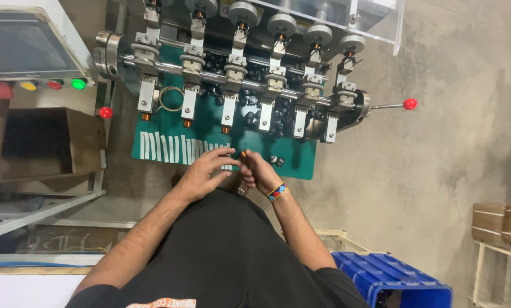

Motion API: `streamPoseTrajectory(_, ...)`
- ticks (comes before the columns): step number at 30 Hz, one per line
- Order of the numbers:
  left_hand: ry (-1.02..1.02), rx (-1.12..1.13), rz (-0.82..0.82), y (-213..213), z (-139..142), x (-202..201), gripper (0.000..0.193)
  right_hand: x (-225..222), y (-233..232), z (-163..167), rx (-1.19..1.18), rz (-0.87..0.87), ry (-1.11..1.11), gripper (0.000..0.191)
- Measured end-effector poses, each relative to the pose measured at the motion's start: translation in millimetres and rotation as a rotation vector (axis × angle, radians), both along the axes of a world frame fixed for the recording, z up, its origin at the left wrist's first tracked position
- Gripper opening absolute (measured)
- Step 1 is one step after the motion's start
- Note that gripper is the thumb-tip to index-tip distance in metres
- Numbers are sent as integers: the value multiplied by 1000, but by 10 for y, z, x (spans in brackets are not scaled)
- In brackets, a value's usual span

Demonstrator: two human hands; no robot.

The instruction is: The person stands at a multi-station benchtop winding machine, placing small black bobbin-like components into the machine's stations, pulling the red-handled lever to cycle the machine, and removing processed parts. They retrieve more components from a blue bin, wipe their hands with a black cloth, and continue loading and cycling parts.

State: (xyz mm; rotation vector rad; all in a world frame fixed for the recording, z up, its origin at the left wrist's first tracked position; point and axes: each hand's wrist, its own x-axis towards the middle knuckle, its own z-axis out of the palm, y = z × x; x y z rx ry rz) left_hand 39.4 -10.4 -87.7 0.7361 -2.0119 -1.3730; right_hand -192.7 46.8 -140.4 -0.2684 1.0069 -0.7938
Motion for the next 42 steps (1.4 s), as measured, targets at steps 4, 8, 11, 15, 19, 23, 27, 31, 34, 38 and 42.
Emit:
streamPoseTrajectory(4,41,176,-156,-139,1,149,33,170,136,98,60,212,-290,55)
streamPoseTrajectory(8,93,300,-137,-211,-54,106,30,262,94,233,18,186,-384,63)
streamPoseTrajectory(11,65,442,151,-213,-74,-22,38,350,144,445,-107,91,287,58)
streamPoseTrajectory(15,-33,318,185,-228,-68,-138,37,377,312,816,-621,243,1139,31)
streamPoseTrajectory(19,-129,196,-24,-173,-65,-207,37,194,329,950,-852,186,1370,17)
streamPoseTrajectory(23,-64,349,-114,-31,-133,-377,34,-180,176,710,-778,38,1272,19)
streamPoseTrajectory(27,319,537,-18,66,-301,-628,31,-307,392,412,-510,12,687,30)
streamPoseTrajectory(31,458,793,102,167,-477,-891,31,-205,566,261,-436,98,435,34)
streamPoseTrajectory(34,444,878,161,263,-530,-1001,32,-126,528,235,-505,178,462,36)
streamPoseTrajectory(38,509,818,252,301,-541,-939,34,-116,404,108,-454,355,399,36)
streamPoseTrajectory(42,244,552,520,260,-436,-606,35,-212,134,-308,-349,518,429,37)
